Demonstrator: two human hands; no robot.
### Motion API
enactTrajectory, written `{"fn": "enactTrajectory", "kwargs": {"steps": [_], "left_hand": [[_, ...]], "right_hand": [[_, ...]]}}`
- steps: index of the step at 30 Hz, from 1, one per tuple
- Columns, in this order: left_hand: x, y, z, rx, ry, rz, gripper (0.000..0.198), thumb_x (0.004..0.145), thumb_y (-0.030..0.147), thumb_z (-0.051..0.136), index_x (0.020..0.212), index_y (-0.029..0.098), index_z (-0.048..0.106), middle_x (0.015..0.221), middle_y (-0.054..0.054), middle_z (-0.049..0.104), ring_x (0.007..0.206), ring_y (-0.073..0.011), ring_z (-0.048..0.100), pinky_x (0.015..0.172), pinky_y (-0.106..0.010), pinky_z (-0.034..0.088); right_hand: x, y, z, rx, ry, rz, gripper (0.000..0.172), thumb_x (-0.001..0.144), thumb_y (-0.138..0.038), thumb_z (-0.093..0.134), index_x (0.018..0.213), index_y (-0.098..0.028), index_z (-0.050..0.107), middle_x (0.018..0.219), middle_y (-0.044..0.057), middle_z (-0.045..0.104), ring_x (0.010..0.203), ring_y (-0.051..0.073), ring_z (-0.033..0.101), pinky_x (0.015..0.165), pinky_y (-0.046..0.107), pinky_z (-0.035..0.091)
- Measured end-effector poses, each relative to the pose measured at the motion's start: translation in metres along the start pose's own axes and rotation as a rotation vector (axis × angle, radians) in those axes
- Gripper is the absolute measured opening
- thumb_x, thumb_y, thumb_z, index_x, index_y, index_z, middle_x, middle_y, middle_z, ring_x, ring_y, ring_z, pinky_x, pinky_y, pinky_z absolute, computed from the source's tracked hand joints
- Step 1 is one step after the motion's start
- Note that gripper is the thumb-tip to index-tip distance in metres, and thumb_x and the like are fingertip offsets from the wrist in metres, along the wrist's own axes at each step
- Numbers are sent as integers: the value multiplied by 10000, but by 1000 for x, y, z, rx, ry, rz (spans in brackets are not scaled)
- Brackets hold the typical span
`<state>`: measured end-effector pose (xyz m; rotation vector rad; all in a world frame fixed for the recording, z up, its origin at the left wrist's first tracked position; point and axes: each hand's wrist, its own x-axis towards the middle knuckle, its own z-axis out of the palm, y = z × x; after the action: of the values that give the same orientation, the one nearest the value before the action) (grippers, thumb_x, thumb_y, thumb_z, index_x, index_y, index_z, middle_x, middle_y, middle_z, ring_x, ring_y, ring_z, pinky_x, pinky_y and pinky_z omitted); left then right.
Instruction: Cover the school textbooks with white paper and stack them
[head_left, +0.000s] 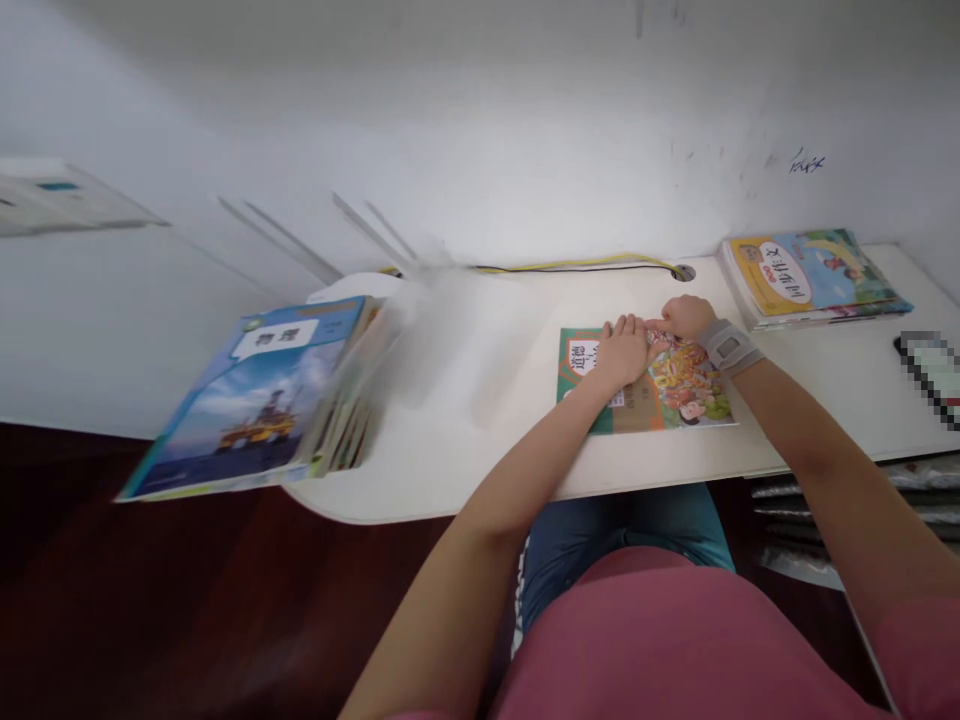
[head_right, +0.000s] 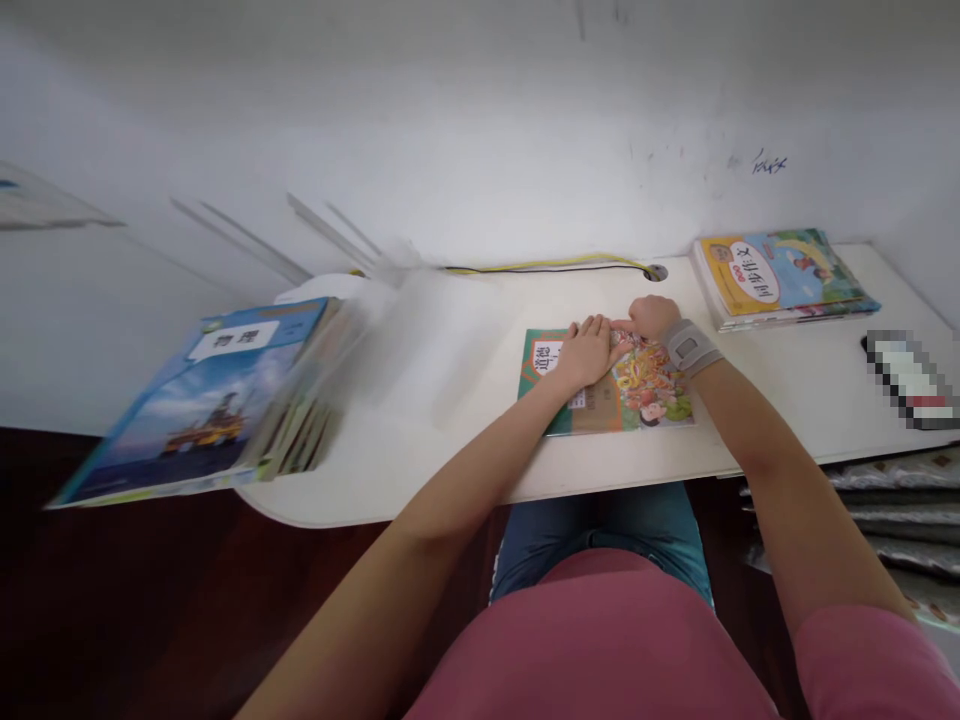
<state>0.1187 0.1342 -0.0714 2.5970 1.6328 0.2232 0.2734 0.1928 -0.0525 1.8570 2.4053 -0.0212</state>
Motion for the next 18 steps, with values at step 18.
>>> {"fn": "enactTrajectory", "kwargs": {"steps": [18], "left_hand": [[-37,-52,0,-16,55,-311,711,910,554,249,1405,60,374,1493,-192,342,1383,-318,287,1111,-438,227]], "right_hand": [[-14,5,11,-39,177,197,621,933,-499,245,1012,-81,696,960,224,691,919,310,638,751,376,416]]}}
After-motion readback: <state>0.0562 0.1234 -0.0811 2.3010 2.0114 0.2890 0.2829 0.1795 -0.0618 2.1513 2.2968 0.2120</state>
